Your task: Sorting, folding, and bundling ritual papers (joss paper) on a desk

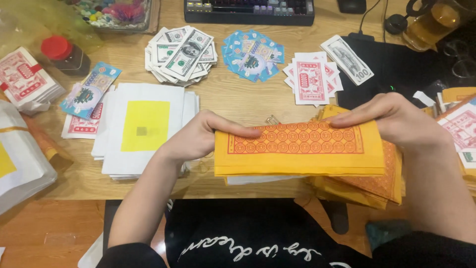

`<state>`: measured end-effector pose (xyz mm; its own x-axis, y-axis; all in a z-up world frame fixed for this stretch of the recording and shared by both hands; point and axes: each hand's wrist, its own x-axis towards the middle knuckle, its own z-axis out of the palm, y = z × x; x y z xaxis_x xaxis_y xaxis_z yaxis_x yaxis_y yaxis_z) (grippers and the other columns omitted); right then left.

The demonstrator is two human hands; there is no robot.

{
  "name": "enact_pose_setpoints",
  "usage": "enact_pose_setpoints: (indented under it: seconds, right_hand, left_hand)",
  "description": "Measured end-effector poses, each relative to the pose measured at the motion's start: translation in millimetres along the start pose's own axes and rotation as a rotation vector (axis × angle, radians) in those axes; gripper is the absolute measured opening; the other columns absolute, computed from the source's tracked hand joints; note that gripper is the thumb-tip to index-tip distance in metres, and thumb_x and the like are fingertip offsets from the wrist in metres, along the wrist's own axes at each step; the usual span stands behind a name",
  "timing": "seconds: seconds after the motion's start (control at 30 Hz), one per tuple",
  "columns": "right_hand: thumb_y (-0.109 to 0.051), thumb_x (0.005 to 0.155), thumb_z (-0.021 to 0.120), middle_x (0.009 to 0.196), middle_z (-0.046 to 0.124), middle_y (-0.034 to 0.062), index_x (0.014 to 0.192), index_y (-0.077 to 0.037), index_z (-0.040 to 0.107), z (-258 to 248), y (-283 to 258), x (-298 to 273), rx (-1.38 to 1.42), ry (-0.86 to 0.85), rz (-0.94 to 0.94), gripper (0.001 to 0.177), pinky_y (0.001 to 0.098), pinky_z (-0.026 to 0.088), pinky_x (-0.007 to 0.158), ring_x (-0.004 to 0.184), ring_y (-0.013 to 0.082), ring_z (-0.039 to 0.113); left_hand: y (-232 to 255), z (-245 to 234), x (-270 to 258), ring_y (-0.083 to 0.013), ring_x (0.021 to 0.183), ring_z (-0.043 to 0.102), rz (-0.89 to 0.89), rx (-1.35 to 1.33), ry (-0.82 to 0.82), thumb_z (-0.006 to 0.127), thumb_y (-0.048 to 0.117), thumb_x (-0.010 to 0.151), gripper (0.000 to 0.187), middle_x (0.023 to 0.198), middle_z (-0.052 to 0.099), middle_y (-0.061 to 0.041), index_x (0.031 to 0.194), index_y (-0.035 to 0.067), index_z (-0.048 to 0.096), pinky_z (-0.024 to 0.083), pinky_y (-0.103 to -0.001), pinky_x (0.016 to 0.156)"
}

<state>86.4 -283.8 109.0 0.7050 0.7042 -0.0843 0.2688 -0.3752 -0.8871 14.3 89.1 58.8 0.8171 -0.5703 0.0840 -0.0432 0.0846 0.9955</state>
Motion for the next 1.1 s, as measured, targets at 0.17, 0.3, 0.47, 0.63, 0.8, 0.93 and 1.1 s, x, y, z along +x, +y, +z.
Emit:
enact_pose_setpoints:
  seconds: [0.17, 0.3, 0.47, 0.63, 0.8, 0.93, 1.1]
  right_hand:
    - [0.004, 0.071, 0.071, 0.099, 0.077, 0.0184, 0.094, -0.002, 0.075, -4, 0, 13, 0.147, 0.069, 0.07, 0.025, 0.0367, 0.065, 0.089, 0.1, 0.0285, 0.076]
    - [-0.006, 0.075, 0.071, 0.103, 0.076, 0.0228, 0.091, 0.001, 0.076, -8, 0, 34, 0.23, -0.147, 0.025, 0.019, 0.0398, 0.066, 0.076, 0.095, 0.0319, 0.076]
    - [-0.003, 0.08, 0.068, 0.107, 0.077, 0.0166, 0.105, 0.0, 0.074, 17, -14, 76, 0.096, -0.489, 0.013, 0.026, 0.0335, 0.066, 0.084, 0.098, 0.0232, 0.077]
    - [-0.035, 0.099, 0.047, 0.103, 0.068, 0.0235, 0.136, 0.007, 0.047, 26, 27, 81, 0.515, -0.009, 0.14, 0.056, 0.0317, 0.06, 0.054, 0.07, 0.026, 0.072]
    - [-0.045, 0.094, 0.041, 0.111, 0.062, 0.0237, 0.138, -0.001, 0.046, 76, 60, 62, 0.571, 0.248, 0.252, 0.062, 0.0506, 0.056, 0.082, 0.094, 0.0371, 0.069]
    - [-0.017, 0.084, 0.071, 0.114, 0.065, 0.0164, 0.134, 0.0, 0.047, 113, 11, 56, 0.252, 0.269, 0.252, 0.058, 0.0468, 0.057, 0.089, 0.103, 0.0321, 0.069]
    - [-0.01, 0.084, 0.071, 0.118, 0.063, 0.0174, 0.133, 0.002, 0.048, 132, 13, 62, 0.257, 0.147, 0.125, 0.055, 0.0447, 0.053, 0.09, 0.107, 0.027, 0.063]
  left_hand:
    - [-21, -2, -5, -0.0195, 0.116, 0.063, -0.034, -0.065, -0.039, 0.063, 0.006, 0.088, 0.028, 0.122, 0.067, -0.013, 0.116, 0.005, 0.068, 0.054, -0.03, 0.102]
    - [-41, 30, -2, -0.0202, 0.11, 0.038, -0.073, -0.618, -0.34, 0.053, 0.052, 0.087, 0.084, 0.14, 0.045, -0.013, 0.152, 0.006, 0.029, 0.041, -0.033, 0.089]
    - [-78, 92, 21, -0.0243, 0.135, 0.044, -0.105, -0.36, -0.107, 0.034, 0.054, 0.096, 0.067, 0.148, 0.045, -0.015, 0.141, 0.005, 0.044, 0.032, -0.038, 0.115]
    - [-73, 115, 23, -0.0297, 0.097, 0.067, -0.327, -0.842, 0.352, 0.062, 0.042, 0.092, 0.055, 0.111, 0.066, -0.025, 0.123, -0.003, 0.058, 0.059, -0.044, 0.077]
    - [-61, 106, 36, -0.025, 0.109, 0.059, -0.327, -0.714, 0.59, 0.07, 0.047, 0.083, 0.072, 0.115, 0.061, -0.021, 0.127, -0.007, 0.052, 0.052, -0.042, 0.092]
    - [-50, 107, 37, -0.0197, 0.112, 0.056, -0.176, -0.569, 0.606, 0.072, 0.036, 0.085, 0.066, 0.114, 0.063, -0.017, 0.128, -0.011, 0.054, 0.05, -0.039, 0.095]
    - [-60, 90, 26, -0.0095, 0.084, 0.063, -0.08, -0.526, 0.727, 0.075, 0.028, 0.085, 0.034, 0.086, 0.067, -0.002, 0.105, 0.0, 0.068, 0.054, -0.026, 0.072]
